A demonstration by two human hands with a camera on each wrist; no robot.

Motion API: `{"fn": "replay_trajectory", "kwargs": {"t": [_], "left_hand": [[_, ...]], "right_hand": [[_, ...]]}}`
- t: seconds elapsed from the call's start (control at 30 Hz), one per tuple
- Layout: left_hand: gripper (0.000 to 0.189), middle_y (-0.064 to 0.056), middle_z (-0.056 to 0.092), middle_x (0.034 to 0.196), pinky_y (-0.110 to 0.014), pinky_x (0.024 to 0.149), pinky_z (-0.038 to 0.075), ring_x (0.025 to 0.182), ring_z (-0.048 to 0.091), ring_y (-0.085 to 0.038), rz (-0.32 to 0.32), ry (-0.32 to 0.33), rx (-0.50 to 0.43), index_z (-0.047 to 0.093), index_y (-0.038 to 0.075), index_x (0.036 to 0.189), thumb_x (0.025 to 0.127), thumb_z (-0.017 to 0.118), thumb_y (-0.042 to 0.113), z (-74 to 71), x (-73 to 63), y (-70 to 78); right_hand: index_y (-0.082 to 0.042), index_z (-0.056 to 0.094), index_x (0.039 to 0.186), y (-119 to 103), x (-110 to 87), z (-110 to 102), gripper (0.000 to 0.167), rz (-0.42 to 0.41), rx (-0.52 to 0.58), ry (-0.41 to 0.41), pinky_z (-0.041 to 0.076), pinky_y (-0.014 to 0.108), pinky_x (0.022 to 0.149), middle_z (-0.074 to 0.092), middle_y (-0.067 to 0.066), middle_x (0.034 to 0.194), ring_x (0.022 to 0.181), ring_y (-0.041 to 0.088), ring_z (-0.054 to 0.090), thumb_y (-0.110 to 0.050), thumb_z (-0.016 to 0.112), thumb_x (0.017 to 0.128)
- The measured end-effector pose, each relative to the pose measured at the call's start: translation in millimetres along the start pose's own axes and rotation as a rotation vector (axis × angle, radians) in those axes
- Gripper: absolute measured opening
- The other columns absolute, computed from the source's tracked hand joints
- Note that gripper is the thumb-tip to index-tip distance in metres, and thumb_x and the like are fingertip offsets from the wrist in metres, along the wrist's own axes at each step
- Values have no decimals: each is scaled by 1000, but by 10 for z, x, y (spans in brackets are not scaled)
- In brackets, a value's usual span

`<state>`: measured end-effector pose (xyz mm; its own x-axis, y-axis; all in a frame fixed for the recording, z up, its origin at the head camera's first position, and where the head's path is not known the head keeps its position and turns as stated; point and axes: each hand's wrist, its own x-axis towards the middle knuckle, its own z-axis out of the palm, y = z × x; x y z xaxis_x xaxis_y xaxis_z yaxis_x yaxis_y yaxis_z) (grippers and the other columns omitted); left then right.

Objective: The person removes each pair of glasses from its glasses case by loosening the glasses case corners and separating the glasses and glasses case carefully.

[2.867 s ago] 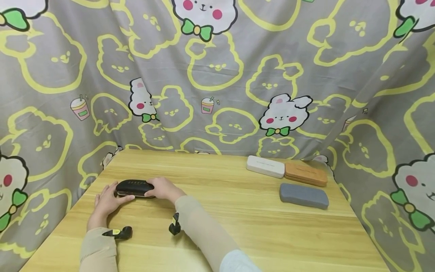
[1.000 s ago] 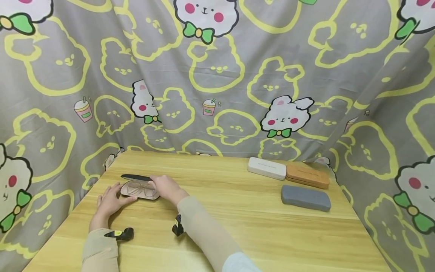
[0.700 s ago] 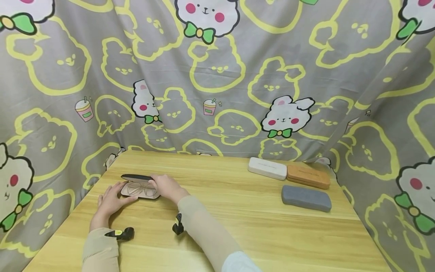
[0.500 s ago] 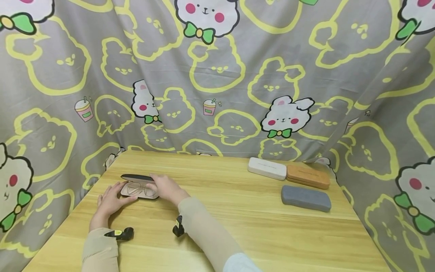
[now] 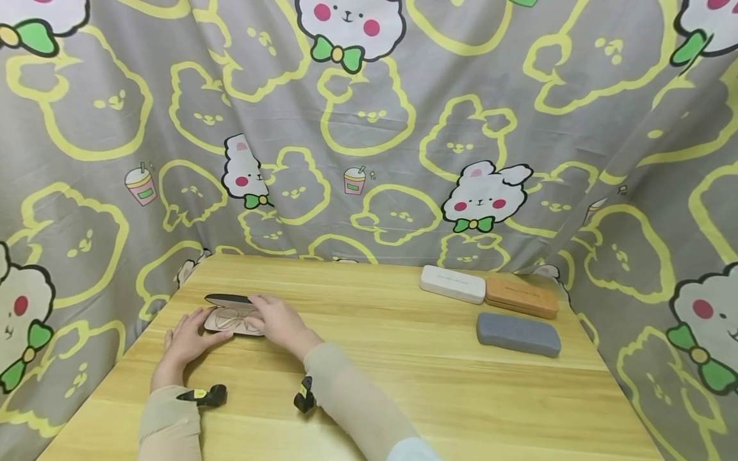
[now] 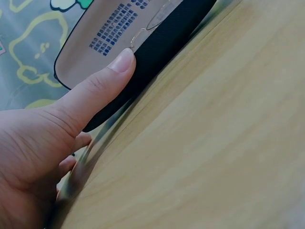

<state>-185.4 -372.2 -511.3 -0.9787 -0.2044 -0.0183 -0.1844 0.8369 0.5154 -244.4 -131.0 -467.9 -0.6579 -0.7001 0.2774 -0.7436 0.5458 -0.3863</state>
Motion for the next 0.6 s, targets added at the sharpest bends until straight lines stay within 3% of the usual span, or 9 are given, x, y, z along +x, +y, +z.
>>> {"fn": "replay_trajectory", "kwargs": {"t": [0.3,0.6], "left_hand": [[104,-30,17,157,-80,104,-2,143,3,-56,5,0,-2,28,9,153,77,68,67,-16,2,-5],[97,-30,18,157,-81,102,0,143,4,-57,10,-14,-33,33,7,150,78,70,63,-44,1,14]], "right_hand": [[-24,58,135,-96,43,66,42,-100,-168,127,43,33,111,53,10,143,134,24,50,-39,60,96],[-24,69,118,-184,151,115,29,-51,-278,100,38,33,115,55,9,142,136,24,48,-39,62,95]]}}
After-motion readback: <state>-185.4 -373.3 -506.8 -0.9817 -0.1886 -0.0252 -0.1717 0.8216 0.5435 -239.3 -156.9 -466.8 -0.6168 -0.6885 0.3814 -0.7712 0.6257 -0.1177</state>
